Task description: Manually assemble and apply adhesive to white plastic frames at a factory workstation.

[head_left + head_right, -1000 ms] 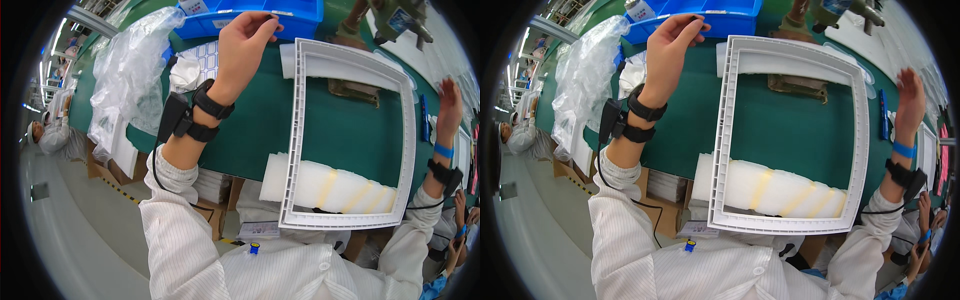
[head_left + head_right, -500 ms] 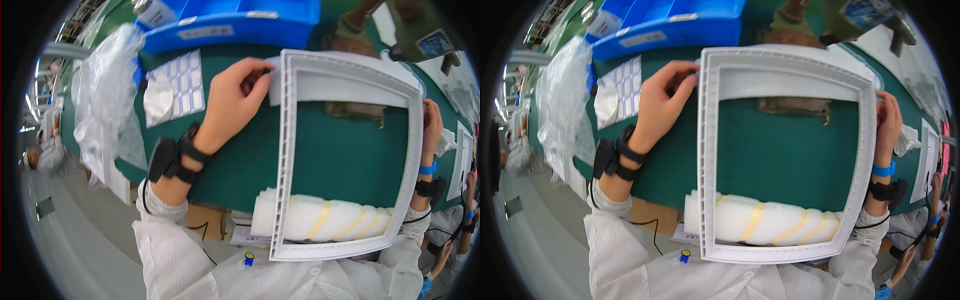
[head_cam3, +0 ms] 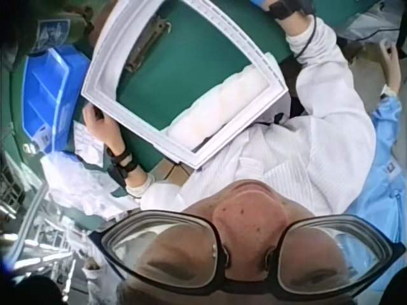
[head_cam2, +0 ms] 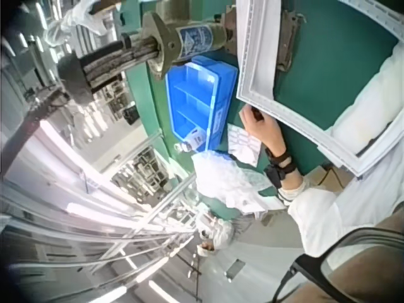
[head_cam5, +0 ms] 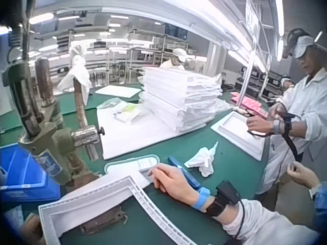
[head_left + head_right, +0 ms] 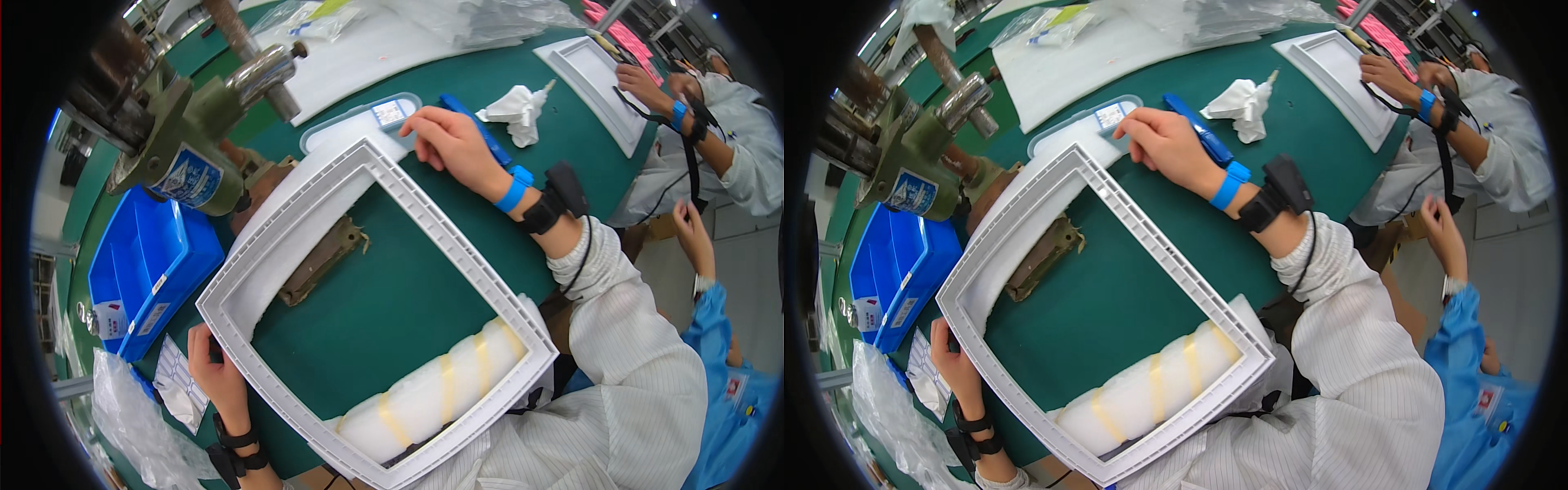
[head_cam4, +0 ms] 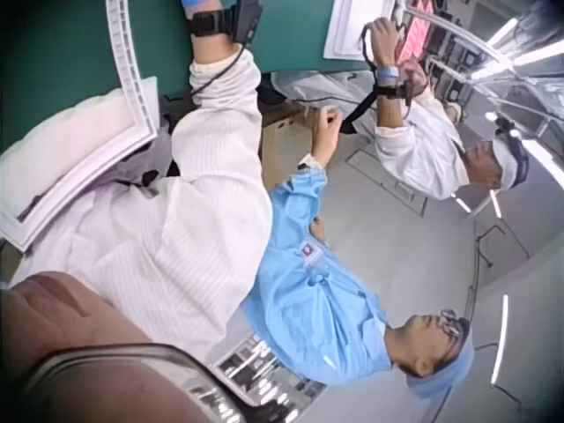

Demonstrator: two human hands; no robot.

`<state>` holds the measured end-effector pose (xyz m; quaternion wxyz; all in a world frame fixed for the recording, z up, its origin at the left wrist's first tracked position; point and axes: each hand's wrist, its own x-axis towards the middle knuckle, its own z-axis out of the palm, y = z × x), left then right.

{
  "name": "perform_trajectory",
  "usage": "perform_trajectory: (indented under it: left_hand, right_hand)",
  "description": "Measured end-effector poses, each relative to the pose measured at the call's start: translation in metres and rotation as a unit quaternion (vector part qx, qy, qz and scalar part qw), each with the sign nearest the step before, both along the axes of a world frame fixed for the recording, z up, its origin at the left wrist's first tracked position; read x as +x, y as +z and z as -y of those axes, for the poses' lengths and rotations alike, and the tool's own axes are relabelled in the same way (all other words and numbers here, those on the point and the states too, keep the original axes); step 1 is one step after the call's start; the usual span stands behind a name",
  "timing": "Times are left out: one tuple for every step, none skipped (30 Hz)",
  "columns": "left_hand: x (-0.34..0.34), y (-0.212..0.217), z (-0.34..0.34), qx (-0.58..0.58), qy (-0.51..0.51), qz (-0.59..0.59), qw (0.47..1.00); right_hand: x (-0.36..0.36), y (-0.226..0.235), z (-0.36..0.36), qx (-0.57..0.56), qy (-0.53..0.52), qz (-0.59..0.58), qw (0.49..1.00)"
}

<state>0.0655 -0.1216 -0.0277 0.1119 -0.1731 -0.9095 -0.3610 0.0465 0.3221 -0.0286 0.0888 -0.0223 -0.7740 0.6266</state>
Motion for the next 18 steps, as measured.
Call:
perform_trajectory:
  left_hand:
    - [-0.0009,-0.0008,-0.0005,0.004,0.006,-0.003,1.000]
    - [-0.0014,-0.0002,-0.0007,-0.001,0.015,0.005,1.000]
    - [-0.0013,-0.0007,-0.0017,0.002,0.009,-0.007,1.000]
    - [-0.0010,-0.0004,-0.0022,0.021,0.023,0.008,0.999]
    - [-0.0010,0.0000,-0.0030,0.037,0.041,0.029,0.998]
    - [-0.0003,-0.0005,-0.0037,0.045,0.039,0.015,0.998]
    - [0.0003,-0.0002,-0.0041,0.047,0.039,0.010,0.998]
    - [0.0009,-0.0008,-0.0041,0.054,0.039,0.011,0.998]
    - [0.0014,-0.0013,-0.0040,0.056,0.039,0.018,0.998]
    - [0.0022,-0.0020,-0.0031,0.060,0.037,0.012,0.997]
    - [0.0022,-0.0028,-0.0017,0.052,0.029,0.013,0.998]
    - [0.0025,-0.0038,-0.0002,0.044,0.020,0.014,0.999]
    - [0.0013,-0.0046,0.0018,0.038,0.008,0.009,0.999]
    - [0.0009,-0.0055,0.0031,0.043,-0.003,0.003,0.999]
    - [-0.0001,-0.0060,0.0051,0.028,-0.011,-0.017,0.999]
    - [-0.0016,-0.0074,0.0050,0.057,-0.018,-0.006,0.998]
    - [-0.0019,-0.0085,0.0058,0.062,-0.002,0.024,0.998]
    - [-0.0019,-0.0093,0.0058,0.053,0.026,0.044,0.997]
  right_hand:
    - [0.0003,-0.0006,-0.0005,0.008,0.003,0.002,1.000]
    - [0.0006,-0.0008,-0.0013,0.005,0.008,0.002,1.000]
    - [0.0014,-0.0009,-0.0016,0.003,0.012,-0.002,1.000]
    - [0.0020,-0.0005,-0.0017,0.012,0.014,0.002,1.000]
    - [0.0024,-0.0002,-0.0018,0.023,0.017,0.003,1.000]
    - [0.0028,0.0002,-0.0016,0.023,0.020,0.002,1.000]
    - [0.0030,0.0001,-0.0016,0.022,0.025,-0.003,0.999]
    - [0.0032,0.0001,-0.0010,0.027,0.033,-0.005,0.999]
    - [0.0033,-0.0002,-0.0010,0.030,0.028,-0.010,0.999]
    - [0.0037,-0.0007,-0.0005,0.033,0.032,-0.013,0.999]
    - [0.0042,-0.0010,-0.0004,0.039,0.031,-0.011,0.999]
    - [0.0049,-0.0017,0.0001,0.037,0.027,-0.017,0.999]
    - [0.0057,-0.0016,0.0003,0.034,0.019,-0.014,0.999]
    - [0.0066,-0.0019,0.0009,0.030,0.021,-0.007,0.999]
    - [0.0077,-0.0012,0.0009,0.032,0.014,-0.004,0.999]
    - [0.0082,-0.0011,0.0003,0.029,0.012,-0.008,0.999]
    - [0.0089,-0.0008,0.0004,0.026,0.010,-0.007,1.000]
    - [0.0098,-0.0005,0.0002,0.032,0.013,-0.017,0.999]
